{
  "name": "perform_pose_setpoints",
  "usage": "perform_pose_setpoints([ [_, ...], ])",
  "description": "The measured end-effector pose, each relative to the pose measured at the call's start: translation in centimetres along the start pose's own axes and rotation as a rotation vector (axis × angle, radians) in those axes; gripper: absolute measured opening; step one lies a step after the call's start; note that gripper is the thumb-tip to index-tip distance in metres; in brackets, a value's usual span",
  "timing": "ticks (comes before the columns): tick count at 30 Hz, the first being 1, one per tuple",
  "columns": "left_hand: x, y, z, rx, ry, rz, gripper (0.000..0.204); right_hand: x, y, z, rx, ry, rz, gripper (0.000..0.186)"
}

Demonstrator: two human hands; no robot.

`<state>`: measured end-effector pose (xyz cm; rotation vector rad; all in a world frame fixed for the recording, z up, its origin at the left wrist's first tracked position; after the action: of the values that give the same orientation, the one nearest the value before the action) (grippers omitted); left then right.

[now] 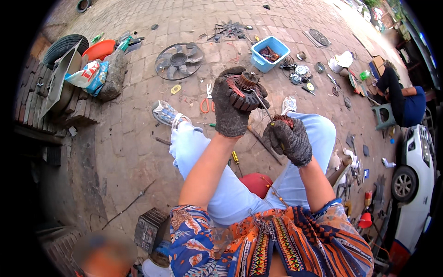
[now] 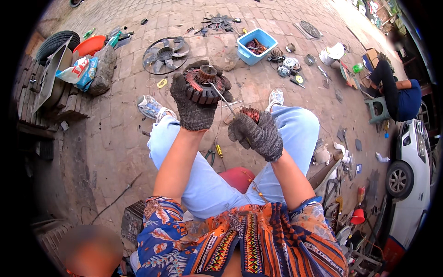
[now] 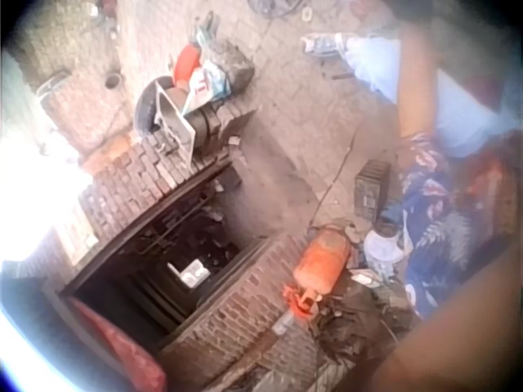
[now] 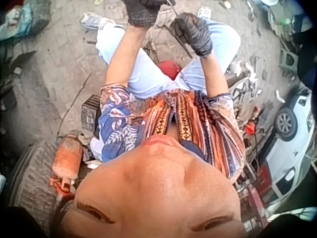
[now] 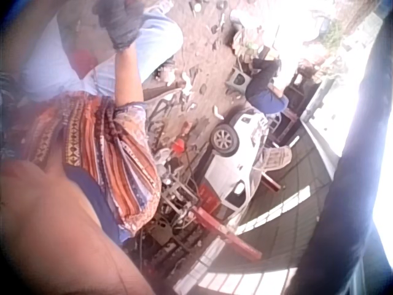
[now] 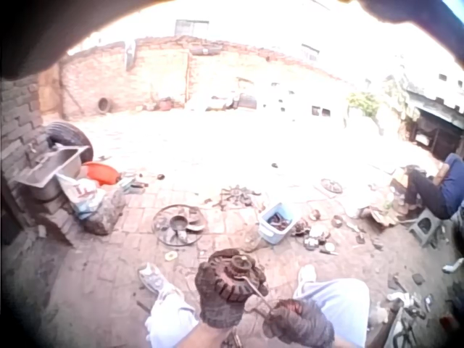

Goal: The person sits on the ground and winds copper wire around a motor stator by hand. They use a screwdriver to push the wire into the stator slots and pliers to cut the wire, repeating the process across multiple slots.

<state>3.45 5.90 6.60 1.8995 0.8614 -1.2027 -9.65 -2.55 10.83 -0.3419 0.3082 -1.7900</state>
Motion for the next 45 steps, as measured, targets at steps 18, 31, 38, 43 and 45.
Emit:
perform_pose_setpoints([
  [18, -0.4, -0.3, 2.2, 0.339, -0.093, -0.515, 0.061, 0.5, 1.7, 1.6, 0.483, -0.558, -0.523, 0.024],
  [31, 1.6, 0.9, 0.3, 0.323, -0.068, -0.253, 0.056, 1.1, -0.1, 2.8, 0.562, -0.993, -0.503, 0.036],
  [38, 1.4, 0.9, 0.5, 0.306, 0.028, -0.268, 0.052, 2.0, 0.2, 3.0, 0.482, -1.123, -0.477, 0.029],
  [43, 1.5, 0.9, 0.7, 0.338, 0.006, -0.203, 0.05, 2.3, 0.7, 2.6, 0.49, -1.101, -0.464, 0.03],
  [45, 1.4, 0.8, 0.5, 0.347, 0.022, -0.173, 0.048, 2.3, 1.0, 2.5, 0.466, -1.115, -0.458, 0.03],
])
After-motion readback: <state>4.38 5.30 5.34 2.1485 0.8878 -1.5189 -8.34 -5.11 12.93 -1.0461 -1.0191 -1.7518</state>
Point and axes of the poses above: each hand's wrist, its own y-axis towards the middle knuckle, its own x-axis out of the back of the hand, z = x × y, the point moved 4 cm from there along y, towards the middle knuckle, and after that the axes turned 9 degrees about -x, right-handed, at the moved point
